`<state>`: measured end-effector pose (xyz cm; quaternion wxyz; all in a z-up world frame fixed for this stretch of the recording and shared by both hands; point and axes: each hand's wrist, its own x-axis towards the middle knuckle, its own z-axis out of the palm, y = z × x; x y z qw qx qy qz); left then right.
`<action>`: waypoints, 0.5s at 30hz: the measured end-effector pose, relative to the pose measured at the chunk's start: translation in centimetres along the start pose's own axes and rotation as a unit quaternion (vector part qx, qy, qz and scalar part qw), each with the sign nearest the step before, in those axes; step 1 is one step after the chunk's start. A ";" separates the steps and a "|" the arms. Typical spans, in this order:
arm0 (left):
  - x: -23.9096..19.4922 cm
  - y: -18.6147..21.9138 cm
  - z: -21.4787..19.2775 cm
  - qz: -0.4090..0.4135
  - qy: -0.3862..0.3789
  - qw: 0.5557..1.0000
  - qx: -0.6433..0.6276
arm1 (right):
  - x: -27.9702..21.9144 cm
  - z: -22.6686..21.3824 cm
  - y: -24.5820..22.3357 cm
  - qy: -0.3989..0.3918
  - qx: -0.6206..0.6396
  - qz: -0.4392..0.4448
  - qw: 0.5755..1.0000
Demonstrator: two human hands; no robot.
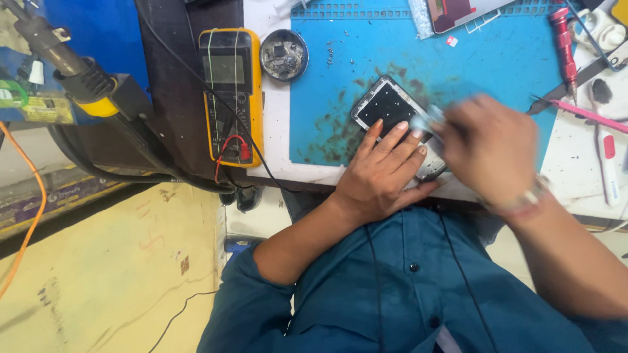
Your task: The person cleans the back of a disassembled smartphone using a white cloth and a small tool. They wipe the device's surface and edges, then use the tool to scrape or clean specific areas on the back panel.
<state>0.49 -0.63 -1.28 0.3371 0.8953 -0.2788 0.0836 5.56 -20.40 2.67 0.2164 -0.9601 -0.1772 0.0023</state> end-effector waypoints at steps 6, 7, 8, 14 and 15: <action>-0.2 0.5 -0.3 -0.022 -0.006 1.000 -0.006 | 5.9 2.9 -2.1 0.061 0.020 -0.057 0.996; 0.0 0.4 -0.2 -0.020 -0.001 1.000 -0.006 | 4.9 2.0 -1.8 0.047 0.010 -0.047 0.998; 0.2 0.3 -0.1 -0.018 0.003 1.000 -0.005 | 3.5 1.1 -1.5 0.034 -0.001 -0.036 0.999; -0.1 0.1 0.2 -0.010 0.012 1.000 -0.016 | -3.5 -2.2 0.9 -0.047 -0.035 0.038 0.998; -0.2 0.1 0.2 -0.008 0.006 1.000 -0.012 | -3.2 -2.0 0.9 -0.047 -0.047 0.044 0.997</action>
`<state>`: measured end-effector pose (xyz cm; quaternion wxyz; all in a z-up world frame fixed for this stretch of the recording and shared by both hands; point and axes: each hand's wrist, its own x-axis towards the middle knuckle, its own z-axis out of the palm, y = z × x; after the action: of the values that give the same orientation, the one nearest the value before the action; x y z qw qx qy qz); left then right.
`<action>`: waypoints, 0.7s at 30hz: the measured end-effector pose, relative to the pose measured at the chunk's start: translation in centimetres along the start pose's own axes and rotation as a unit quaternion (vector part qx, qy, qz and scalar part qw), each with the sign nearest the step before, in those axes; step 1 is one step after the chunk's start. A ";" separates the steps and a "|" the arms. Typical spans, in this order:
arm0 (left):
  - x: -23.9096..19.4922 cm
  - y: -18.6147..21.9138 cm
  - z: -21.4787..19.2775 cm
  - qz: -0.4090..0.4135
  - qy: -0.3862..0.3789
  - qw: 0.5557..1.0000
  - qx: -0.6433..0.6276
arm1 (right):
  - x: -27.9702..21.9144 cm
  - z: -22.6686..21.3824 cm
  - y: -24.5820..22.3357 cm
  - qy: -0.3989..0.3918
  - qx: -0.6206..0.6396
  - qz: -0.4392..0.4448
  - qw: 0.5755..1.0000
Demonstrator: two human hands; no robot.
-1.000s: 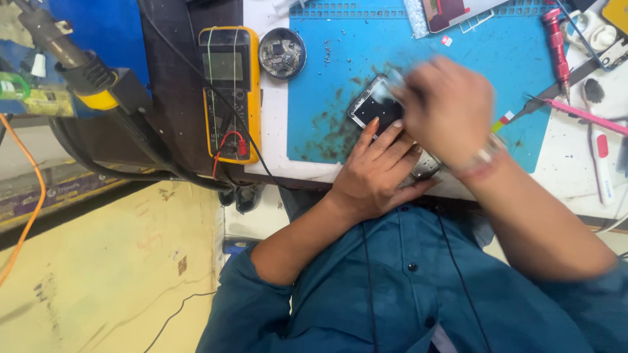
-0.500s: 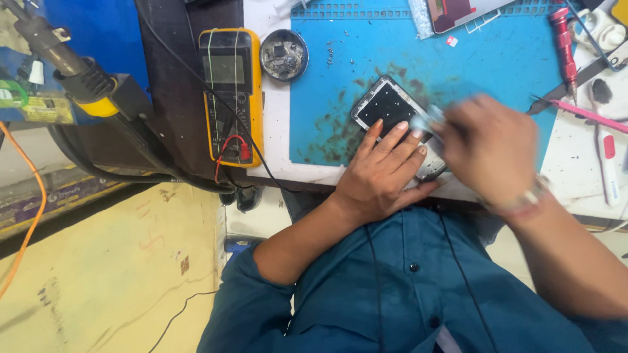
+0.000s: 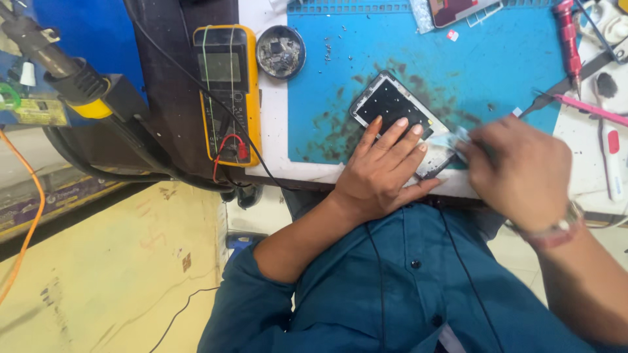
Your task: The person cleans the back of a disassembled smartphone using a white cloth and a small tool. They wipe the device's surface and edges, then use the tool to scrape or clean specific areas on the back panel.
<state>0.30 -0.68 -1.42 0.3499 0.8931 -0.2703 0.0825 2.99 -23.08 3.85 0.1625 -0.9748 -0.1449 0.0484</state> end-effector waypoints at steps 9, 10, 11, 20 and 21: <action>0.4 0.4 -0.4 -0.011 0.001 1.000 0.006 | 8.7 3.9 -3.7 0.120 0.066 -0.104 0.985; 0.5 0.4 -0.4 -0.012 0.003 1.000 0.007 | 7.5 3.3 -3.3 0.101 0.059 -0.086 0.989; 0.6 0.3 -0.3 -0.012 0.005 1.000 0.008 | 5.7 2.4 -2.8 0.082 0.052 -0.067 0.993; 0.2 0.1 -0.2 0.001 -0.005 1.000 0.012 | 2.1 1.5 -1.2 0.063 0.045 -0.038 0.996; 0.3 0.1 -0.3 -0.001 -0.004 1.000 0.013 | 3.9 2.3 -1.7 0.083 0.049 -0.062 0.993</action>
<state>0.47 -0.72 -1.06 0.3374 0.8980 -0.2700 0.0824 5.91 -19.73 2.02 0.2241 -0.9555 -0.1885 -0.0356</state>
